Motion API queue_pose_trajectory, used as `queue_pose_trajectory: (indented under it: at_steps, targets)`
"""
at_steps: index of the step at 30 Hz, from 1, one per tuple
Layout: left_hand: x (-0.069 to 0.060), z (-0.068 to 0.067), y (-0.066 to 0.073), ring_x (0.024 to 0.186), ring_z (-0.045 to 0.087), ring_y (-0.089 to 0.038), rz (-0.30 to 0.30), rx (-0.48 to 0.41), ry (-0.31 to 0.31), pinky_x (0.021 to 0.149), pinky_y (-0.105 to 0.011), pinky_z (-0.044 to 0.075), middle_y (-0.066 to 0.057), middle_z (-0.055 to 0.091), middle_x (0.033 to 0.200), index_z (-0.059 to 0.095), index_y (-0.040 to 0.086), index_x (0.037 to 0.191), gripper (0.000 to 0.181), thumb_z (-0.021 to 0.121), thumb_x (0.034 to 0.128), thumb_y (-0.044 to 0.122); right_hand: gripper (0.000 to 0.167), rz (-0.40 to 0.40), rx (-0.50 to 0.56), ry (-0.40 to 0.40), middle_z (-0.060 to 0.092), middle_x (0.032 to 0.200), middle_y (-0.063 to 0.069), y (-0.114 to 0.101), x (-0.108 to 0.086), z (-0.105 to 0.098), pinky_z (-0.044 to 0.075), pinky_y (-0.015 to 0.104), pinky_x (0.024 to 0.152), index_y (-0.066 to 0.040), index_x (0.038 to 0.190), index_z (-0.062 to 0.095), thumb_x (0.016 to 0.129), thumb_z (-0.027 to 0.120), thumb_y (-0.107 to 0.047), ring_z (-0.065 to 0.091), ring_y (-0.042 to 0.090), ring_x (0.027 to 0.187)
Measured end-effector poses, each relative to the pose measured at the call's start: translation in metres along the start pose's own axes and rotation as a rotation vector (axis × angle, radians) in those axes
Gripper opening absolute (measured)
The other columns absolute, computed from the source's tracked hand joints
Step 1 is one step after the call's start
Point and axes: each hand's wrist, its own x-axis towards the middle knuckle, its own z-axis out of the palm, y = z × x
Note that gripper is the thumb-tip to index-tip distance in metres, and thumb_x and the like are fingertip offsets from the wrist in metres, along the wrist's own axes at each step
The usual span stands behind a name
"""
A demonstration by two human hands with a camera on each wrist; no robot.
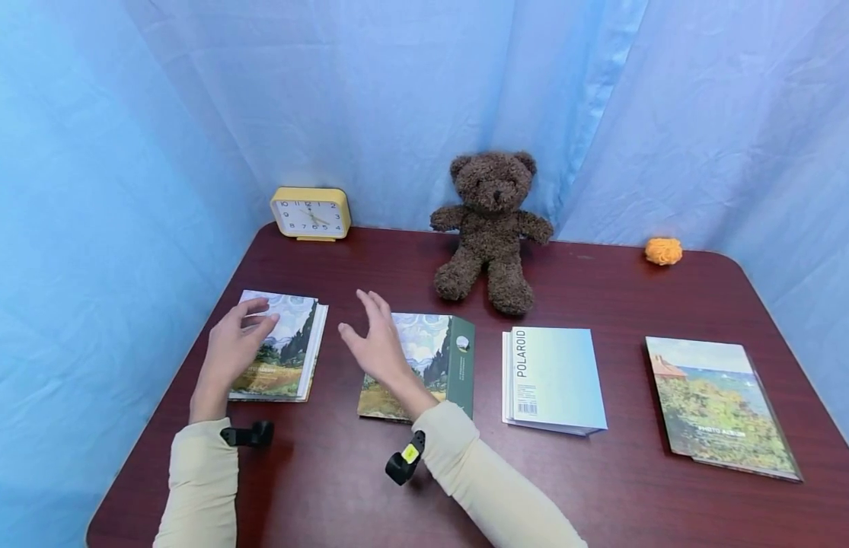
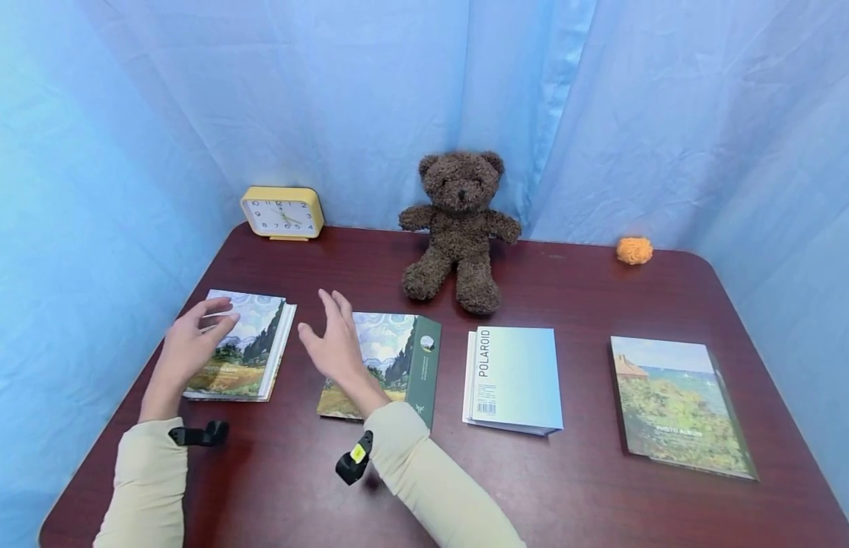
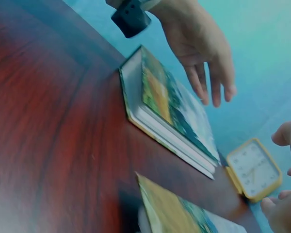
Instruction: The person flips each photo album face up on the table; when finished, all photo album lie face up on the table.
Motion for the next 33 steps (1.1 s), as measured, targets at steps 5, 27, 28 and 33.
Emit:
queue_pose_trajectory:
  at_steps: [5, 27, 28, 33]
  targets:
    - [0.001, 0.012, 0.007, 0.121, 0.053, -0.039, 0.010, -0.022, -0.069, 0.097, -0.053, 0.046, -0.022, 0.050, 0.137, 0.045, 0.002, 0.140, 0.056, 0.054, 0.0968, 0.037, 0.063, 0.014, -0.016, 0.035, 0.027, 0.156, 0.005, 0.007, 0.000, -0.021, 0.031, 0.048, 0.112, -0.019, 0.148, 0.038, 0.089, 0.061, -0.027, 0.033, 0.029, 0.140]
    - [-0.002, 0.088, 0.040, 0.122, 0.054, -0.032, 0.032, -0.102, -0.368, 0.098, -0.048, 0.045, -0.018, 0.047, 0.141, 0.030, 0.006, 0.149, 0.068, 0.061, 0.0940, 0.031, 0.067, 0.148, -0.079, 0.156, 0.009, 0.160, 0.012, 0.044, -0.035, -0.084, 0.029, 0.055, 0.111, -0.015, 0.150, 0.031, 0.091, 0.062, -0.025, 0.016, 0.032, 0.146]
    - [-0.002, 0.092, 0.041, 0.122, 0.054, -0.033, 0.032, -0.098, -0.378, 0.098, -0.048, 0.045, -0.020, 0.047, 0.141, 0.028, 0.004, 0.149, 0.069, 0.061, 0.0939, 0.029, 0.069, 0.157, -0.088, 0.161, 0.007, 0.160, 0.012, 0.047, -0.038, -0.085, 0.028, 0.054, 0.112, -0.014, 0.150, 0.030, 0.091, 0.063, -0.026, 0.013, 0.032, 0.147]
    - [-0.002, 0.104, 0.046, 0.120, 0.054, -0.033, 0.029, -0.070, -0.404, 0.099, -0.048, 0.045, -0.020, 0.050, 0.137, 0.025, 0.001, 0.150, 0.073, 0.063, 0.0929, 0.025, 0.077, 0.214, -0.132, 0.162, 0.003, 0.160, 0.015, 0.061, -0.049, -0.092, 0.027, 0.054, 0.113, -0.013, 0.152, 0.023, 0.089, 0.064, -0.029, 0.012, 0.034, 0.146]
